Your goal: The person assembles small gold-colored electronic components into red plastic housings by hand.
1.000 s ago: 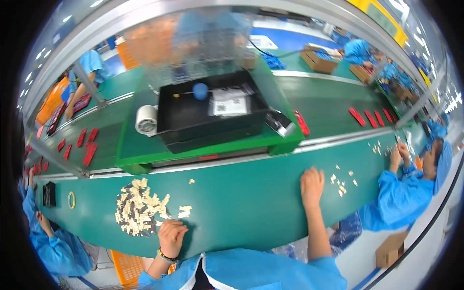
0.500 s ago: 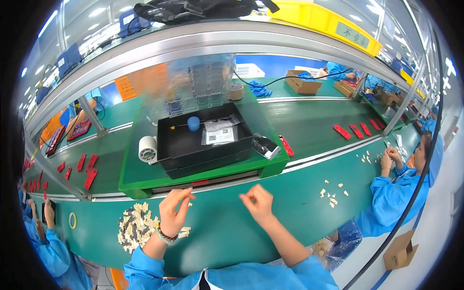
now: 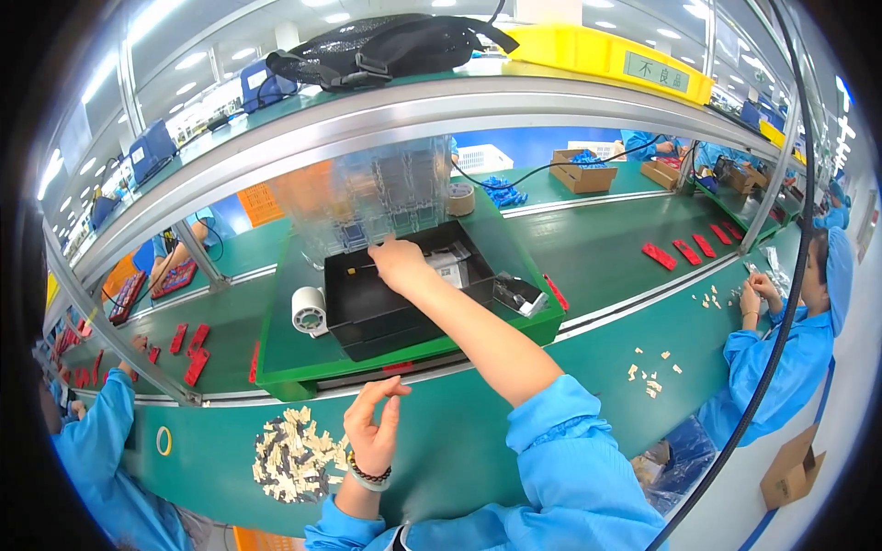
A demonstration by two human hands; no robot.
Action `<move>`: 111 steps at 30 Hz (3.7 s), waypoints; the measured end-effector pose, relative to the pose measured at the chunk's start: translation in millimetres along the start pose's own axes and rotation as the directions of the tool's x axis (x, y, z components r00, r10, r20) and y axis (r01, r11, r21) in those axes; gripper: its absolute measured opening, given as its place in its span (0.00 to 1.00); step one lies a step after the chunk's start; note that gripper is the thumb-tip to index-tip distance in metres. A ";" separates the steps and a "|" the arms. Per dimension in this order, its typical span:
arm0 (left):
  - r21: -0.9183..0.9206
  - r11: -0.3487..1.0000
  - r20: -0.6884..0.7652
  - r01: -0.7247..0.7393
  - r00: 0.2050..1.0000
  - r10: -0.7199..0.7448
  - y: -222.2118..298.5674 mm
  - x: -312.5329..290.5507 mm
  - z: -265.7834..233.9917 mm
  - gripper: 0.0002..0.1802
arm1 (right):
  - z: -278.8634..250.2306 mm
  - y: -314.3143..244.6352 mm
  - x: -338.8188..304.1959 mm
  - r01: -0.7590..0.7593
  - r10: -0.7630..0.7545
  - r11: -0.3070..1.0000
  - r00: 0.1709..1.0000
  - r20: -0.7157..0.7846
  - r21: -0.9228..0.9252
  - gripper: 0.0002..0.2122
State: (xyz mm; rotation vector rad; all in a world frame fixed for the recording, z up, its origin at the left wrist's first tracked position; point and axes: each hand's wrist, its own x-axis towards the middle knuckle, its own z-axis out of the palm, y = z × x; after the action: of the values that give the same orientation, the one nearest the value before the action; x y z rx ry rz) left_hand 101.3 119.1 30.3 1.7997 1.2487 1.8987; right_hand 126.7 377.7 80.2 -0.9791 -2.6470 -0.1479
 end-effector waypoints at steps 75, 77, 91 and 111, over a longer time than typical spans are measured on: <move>0.119 0.993 -0.090 0.009 0.996 0.002 -38.9 0.1 -29.0 0.23 | 4.3 -93.4 -234.7 0.135 -0.118 0.196 0.987 -0.113 0.971 0.25; 0.166 0.986 -0.078 -0.032 0.996 0.045 -40.6 0.9 -27.8 0.23 | 2.0 -95.0 -236.6 -0.147 -0.078 -0.303 0.989 0.130 0.942 0.25; 0.086 0.991 -0.269 0.107 0.960 -0.080 -32.6 4.5 -17.9 0.23 | 24.7 109.4 -207.9 -0.451 0.542 0.821 0.808 -0.230 0.352 0.23; -0.111 0.961 -0.136 0.254 0.954 -0.268 -44.2 -2.2 -9.5 0.24 | 25.4 131.8 -224.7 -0.365 0.483 0.788 0.866 -0.130 0.495 0.16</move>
State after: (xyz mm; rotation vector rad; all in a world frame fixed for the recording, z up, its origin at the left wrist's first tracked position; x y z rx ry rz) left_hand 76.8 140.5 -1.3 1.3898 1.3484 1.9319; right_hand 366.7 344.5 -18.6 -1.2569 -2.0202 0.4147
